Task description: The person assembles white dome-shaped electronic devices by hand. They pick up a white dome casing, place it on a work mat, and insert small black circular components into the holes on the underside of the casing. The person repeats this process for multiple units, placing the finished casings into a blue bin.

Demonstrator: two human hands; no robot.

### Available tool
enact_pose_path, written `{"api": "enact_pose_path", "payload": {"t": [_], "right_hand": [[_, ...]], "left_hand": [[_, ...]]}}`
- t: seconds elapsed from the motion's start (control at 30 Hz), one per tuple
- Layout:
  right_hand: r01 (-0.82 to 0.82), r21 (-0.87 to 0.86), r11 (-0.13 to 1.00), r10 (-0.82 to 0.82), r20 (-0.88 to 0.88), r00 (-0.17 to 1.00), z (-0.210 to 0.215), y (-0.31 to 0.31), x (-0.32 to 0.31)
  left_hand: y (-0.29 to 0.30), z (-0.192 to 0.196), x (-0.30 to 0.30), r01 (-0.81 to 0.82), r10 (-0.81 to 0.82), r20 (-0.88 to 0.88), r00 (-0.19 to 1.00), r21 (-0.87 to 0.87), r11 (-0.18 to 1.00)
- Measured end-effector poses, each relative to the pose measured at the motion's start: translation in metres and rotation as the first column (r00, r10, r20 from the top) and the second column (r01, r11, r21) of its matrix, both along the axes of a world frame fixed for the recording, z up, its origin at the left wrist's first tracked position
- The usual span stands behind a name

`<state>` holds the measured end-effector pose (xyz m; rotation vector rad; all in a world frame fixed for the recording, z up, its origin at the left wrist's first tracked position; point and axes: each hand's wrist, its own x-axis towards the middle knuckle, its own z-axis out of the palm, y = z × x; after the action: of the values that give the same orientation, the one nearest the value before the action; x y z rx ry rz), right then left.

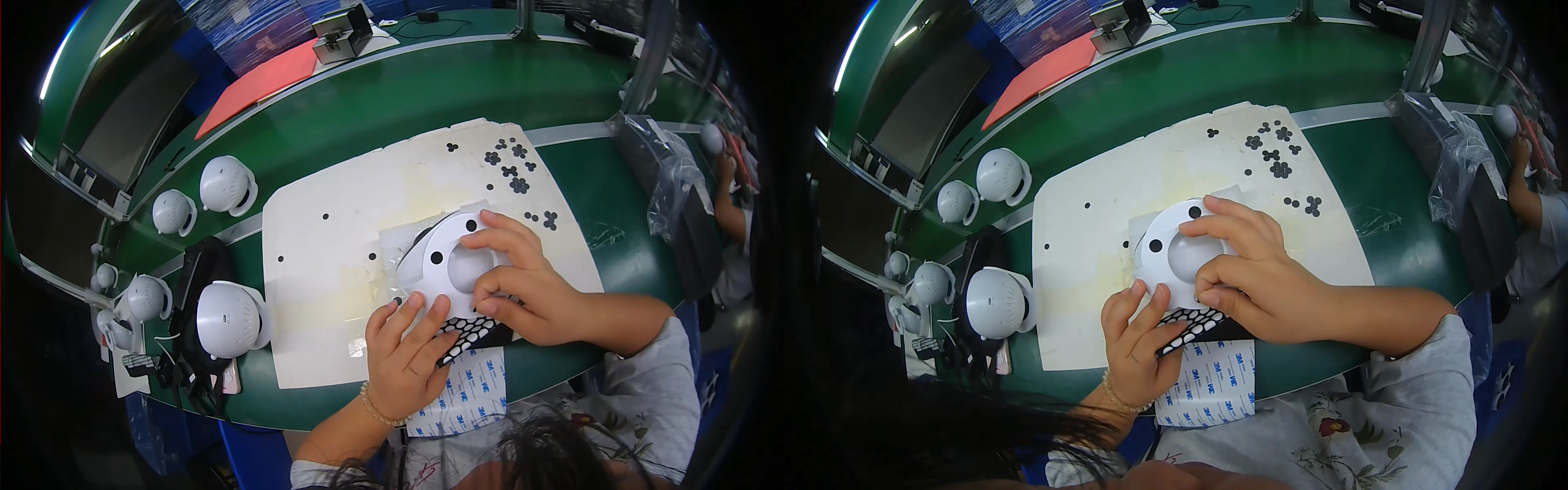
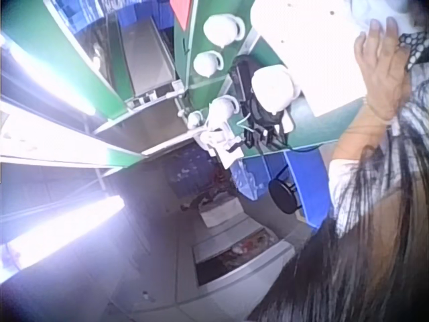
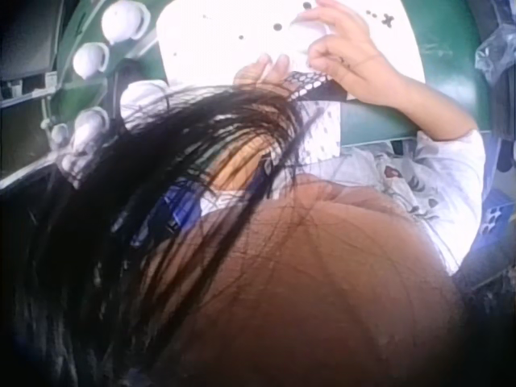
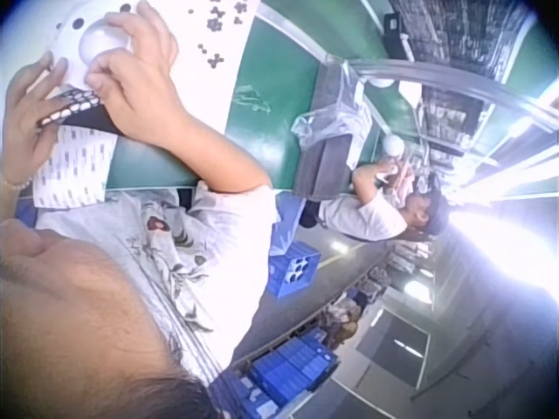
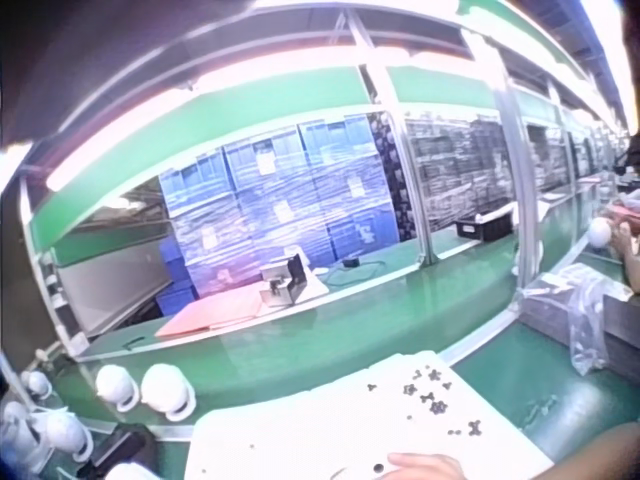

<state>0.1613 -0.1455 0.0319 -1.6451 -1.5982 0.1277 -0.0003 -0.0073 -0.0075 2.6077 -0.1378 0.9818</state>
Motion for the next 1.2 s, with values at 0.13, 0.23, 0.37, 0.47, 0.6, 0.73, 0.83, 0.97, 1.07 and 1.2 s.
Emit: {"api": "enact_pose_path", "payload": {"t": [0.13, 0.23, 0.37, 0.47, 0.6, 0.73, 0.83, 0.97, 1.07, 1.2], "right_hand": [[-0.006, -0.003, 1.0, 0.006, 0.005, 1.0, 0.001, 0.0, 0.0], [0.012, 0.016, 1.0, -0.013, 0.04, 0.999, 0.0, 0.0, -0.001], [0.051, 0.106, 0.993, -0.077, 0.257, 0.963, -0.008, -0.006, 0.0], [0.11, 0.201, 0.973, -0.198, 0.499, 0.844, -0.013, -0.015, -0.002], [0.206, 0.283, 0.937, -0.33, 0.516, 0.791, -0.015, -0.016, -0.014], [0.042, 0.336, 0.941, -0.175, 0.376, 0.91, -0.004, -0.001, -0.023], [-0.111, 0.382, 0.918, -0.067, 0.425, 0.903, -0.005, 0.006, -0.026], [-0.215, 0.411, 0.886, -0.025, 0.505, 0.863, -0.017, 0.003, -0.024], [-0.055, 0.31, 0.949, -0.028, 0.258, 0.966, -0.016, -0.006, -0.013], [0.151, 0.1, 0.984, -0.145, -0.065, 0.987, -0.011, -0.015, 0.014]], "left_hand": [[0.0, -0.001, 0.0, -0.006, 0.006, 0.006, 1.0, -0.002, 1.0], [-0.001, -0.001, 0.001, -0.011, 0.011, 0.013, 1.0, -0.003, 1.0], [-0.002, -0.001, 0.001, -0.024, 0.024, 0.019, 1.0, -0.001, 1.0], [-0.002, -0.001, 0.001, -0.024, 0.025, 0.021, 0.999, -0.027, 0.999], [-0.004, 0.001, 0.002, -0.038, 0.039, 0.015, 0.999, -0.039, 0.999], [-0.005, 0.0, 0.003, -0.053, 0.054, 0.034, 0.998, -0.026, 0.998], [-0.004, 0.0, 0.003, -0.061, 0.061, 0.034, 0.998, -0.019, 0.998], [-0.005, -0.001, 0.004, -0.051, 0.052, 0.057, 0.997, -0.031, 0.998], [-0.003, 0.0, 0.002, -0.045, 0.046, 0.014, 0.999, -0.024, 0.999], [-0.004, 0.002, 0.002, -0.045, 0.045, -0.005, 0.999, -0.039, 0.998]]}}
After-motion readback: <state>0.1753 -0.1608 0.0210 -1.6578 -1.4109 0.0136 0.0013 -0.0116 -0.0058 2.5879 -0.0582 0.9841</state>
